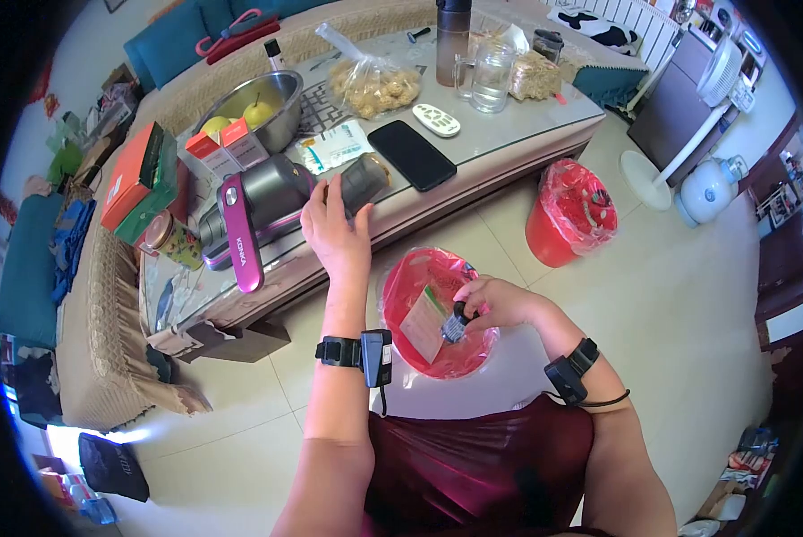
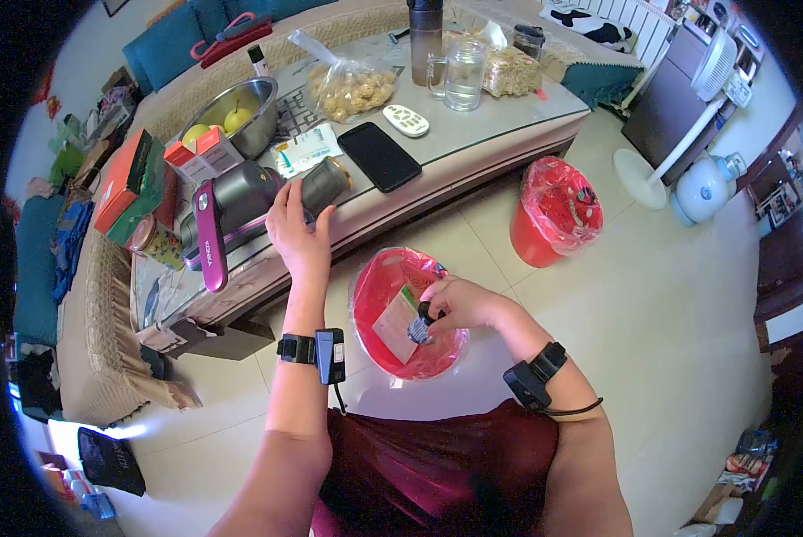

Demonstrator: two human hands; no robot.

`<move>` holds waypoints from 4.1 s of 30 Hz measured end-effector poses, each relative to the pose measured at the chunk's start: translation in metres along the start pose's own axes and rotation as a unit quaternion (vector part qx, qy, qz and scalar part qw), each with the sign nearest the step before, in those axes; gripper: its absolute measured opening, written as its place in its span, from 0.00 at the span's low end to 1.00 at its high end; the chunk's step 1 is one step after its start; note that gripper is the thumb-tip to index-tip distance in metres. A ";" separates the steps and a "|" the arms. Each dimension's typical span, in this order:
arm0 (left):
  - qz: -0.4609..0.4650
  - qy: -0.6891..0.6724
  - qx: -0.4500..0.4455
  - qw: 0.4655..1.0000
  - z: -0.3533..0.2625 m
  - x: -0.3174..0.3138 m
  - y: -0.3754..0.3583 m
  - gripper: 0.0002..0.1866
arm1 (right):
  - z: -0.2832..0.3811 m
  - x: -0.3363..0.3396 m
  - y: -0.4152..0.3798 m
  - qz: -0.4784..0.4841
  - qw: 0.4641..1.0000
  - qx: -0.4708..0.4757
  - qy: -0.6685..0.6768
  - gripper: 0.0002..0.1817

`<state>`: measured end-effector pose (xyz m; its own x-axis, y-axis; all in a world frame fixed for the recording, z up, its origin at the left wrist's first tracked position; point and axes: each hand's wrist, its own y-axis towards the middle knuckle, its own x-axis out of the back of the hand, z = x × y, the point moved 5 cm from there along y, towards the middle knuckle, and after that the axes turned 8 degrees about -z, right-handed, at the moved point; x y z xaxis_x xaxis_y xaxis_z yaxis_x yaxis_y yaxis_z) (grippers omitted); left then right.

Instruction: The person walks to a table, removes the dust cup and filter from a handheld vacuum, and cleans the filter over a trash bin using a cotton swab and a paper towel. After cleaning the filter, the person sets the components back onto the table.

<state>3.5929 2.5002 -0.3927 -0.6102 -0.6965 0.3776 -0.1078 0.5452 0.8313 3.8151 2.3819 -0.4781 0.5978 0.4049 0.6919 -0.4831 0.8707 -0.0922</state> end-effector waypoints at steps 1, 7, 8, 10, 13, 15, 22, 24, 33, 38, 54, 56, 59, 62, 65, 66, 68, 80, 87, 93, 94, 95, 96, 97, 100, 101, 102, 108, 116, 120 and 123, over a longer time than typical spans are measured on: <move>0.000 0.010 0.003 1.000 0.001 0.000 0.000 0.38 | -0.001 0.000 0.000 -0.001 1.000 -0.001 0.002 0.11; 0.003 0.042 0.015 0.999 0.001 0.000 0.000 0.46 | -0.005 0.001 0.002 -0.017 1.000 0.008 -0.011 0.11; 0.006 0.042 0.017 0.999 0.002 -0.001 0.000 0.47 | -0.005 0.002 0.002 -0.020 1.000 0.002 -0.008 0.11; 0.009 0.039 0.018 0.999 0.001 -0.001 0.000 0.48 | -0.003 0.003 0.003 -0.042 0.998 0.039 -0.021 0.11; 0.016 0.036 0.019 0.999 0.001 0.002 0.000 0.50 | -0.004 0.003 0.003 -0.049 0.998 0.032 -0.003 0.12; 0.019 0.041 0.022 0.999 0.002 0.003 -0.001 0.50 | -0.006 0.002 0.005 -0.049 0.999 0.018 0.016 0.12; 0.012 0.037 0.027 0.999 0.003 0.010 -0.003 0.48 | -0.001 0.004 0.006 -0.067 0.997 0.023 0.024 0.11; -0.016 0.018 0.021 0.999 -0.001 0.016 -0.008 0.43 | 0.000 0.007 0.008 -0.075 0.996 0.023 0.051 0.11; 0.264 -0.292 0.068 0.917 -0.019 -0.008 -0.062 0.06 | -0.016 0.010 0.012 -0.116 0.979 -0.006 0.167 0.12; 0.391 -0.280 -0.086 0.873 -0.048 -0.006 -0.083 0.09 | 0.011 0.008 0.016 -0.100 0.991 0.055 -0.067 0.15; 0.390 -0.265 -0.025 0.881 -0.017 -0.009 -0.091 0.07 | 0.030 0.086 0.061 -0.243 0.966 0.036 -0.081 0.08; 0.351 -0.244 -0.015 0.904 -0.014 -0.006 -0.085 0.06 | 0.048 0.123 0.089 -0.305 0.948 0.034 -0.086 0.06; 0.309 -0.215 0.025 0.926 -0.013 -0.003 -0.081 0.06 | 0.055 0.162 0.150 -0.356 0.928 0.060 -0.091 0.09; 0.288 -0.203 0.050 0.935 -0.012 0.000 -0.079 0.06 | 0.049 0.177 0.219 -0.361 0.920 0.061 -0.142 0.11; 0.290 -0.185 0.054 0.937 -0.011 0.008 -0.077 0.07 | 0.037 0.173 0.278 -0.294 0.932 -0.041 -0.210 0.15; 0.292 -0.180 0.059 0.937 -0.009 0.010 -0.077 0.07 | 0.036 0.172 0.287 -0.278 0.929 -0.069 -0.235 0.17; 0.286 -0.175 0.061 0.940 -0.003 0.013 -0.077 0.07 | 0.035 0.168 0.306 -0.244 0.919 -0.121 -0.286 0.21; 0.264 -0.146 0.076 0.950 0.001 0.017 -0.071 0.07 | 0.002 0.155 0.342 -0.221 0.912 -0.199 -0.284 0.24; 0.233 -0.144 0.077 0.959 -0.001 0.015 -0.069 0.06 | 0.010 0.171 0.321 -0.357 0.926 -0.115 -0.051 0.19; 0.207 -0.160 0.089 0.961 0.001 0.015 -0.066 0.07 | 0.023 0.197 0.293 -0.520 0.854 0.010 0.017 0.19; 0.204 -0.161 0.099 0.961 0.001 0.015 -0.065 0.07 | 0.020 0.201 0.291 -0.512 0.858 0.004 0.049 0.19; 0.202 -0.164 0.108 0.959 0.000 0.015 -0.065 0.07 | 0.017 0.205 0.286 -0.511 0.857 0.006 0.065 0.15; 0.200 -0.169 0.116 0.958 0.000 0.015 -0.065 0.07 | 0.018 0.209 0.277 -0.513 0.853 0.014 0.101 0.14; 0.207 -0.177 0.127 0.954 -0.001 0.015 -0.064 0.07 | 0.019 0.211 0.268 -0.514 0.847 0.021 0.135 0.13; 0.200 -0.190 0.133 0.952 -0.005 0.015 -0.064 0.08 | 0.021 0.224 0.234 -0.540 0.819 0.044 0.187 0.14; 0.198 -0.192 0.125 0.953 -0.007 0.015 -0.063 0.07 | 0.023 0.229 0.222 -0.554 0.808 0.053 0.195 0.15; 0.196 -0.194 0.118 0.954 -0.010 0.015 -0.062 0.07 | 0.032 0.230 0.206 -0.551 0.808 0.059 0.201 0.16; 0.175 -0.236 0.068 0.953 -0.028 0.018 -0.056 0.07 | 0.060 0.218 0.105 -0.468 0.872 0.009 0.146 0.17; 0.295 -0.254 0.222 0.894 -0.038 0.005 -0.071 0.07 | 0.047 0.162 0.004 -0.432 0.880 -0.081 0.179 0.08; 0.309 -0.280 0.293 0.860 -0.030 -0.004 -0.086 0.08 | 0.019 0.131 -0.007 -0.421 0.893 -0.106 0.122 0.08; 0.337 -0.336 0.328 0.816 -0.023 -0.014 -0.099 0.09 | 0.002 0.108 -0.007 -0.419 0.895 -0.150 0.040 0.09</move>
<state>3.6304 2.4455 -0.4708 -0.9733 0.1582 0.1665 0.1681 0.9846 0.0472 3.8816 2.4193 -0.4018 0.7199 -0.4166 0.5552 0.3418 0.9089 0.2389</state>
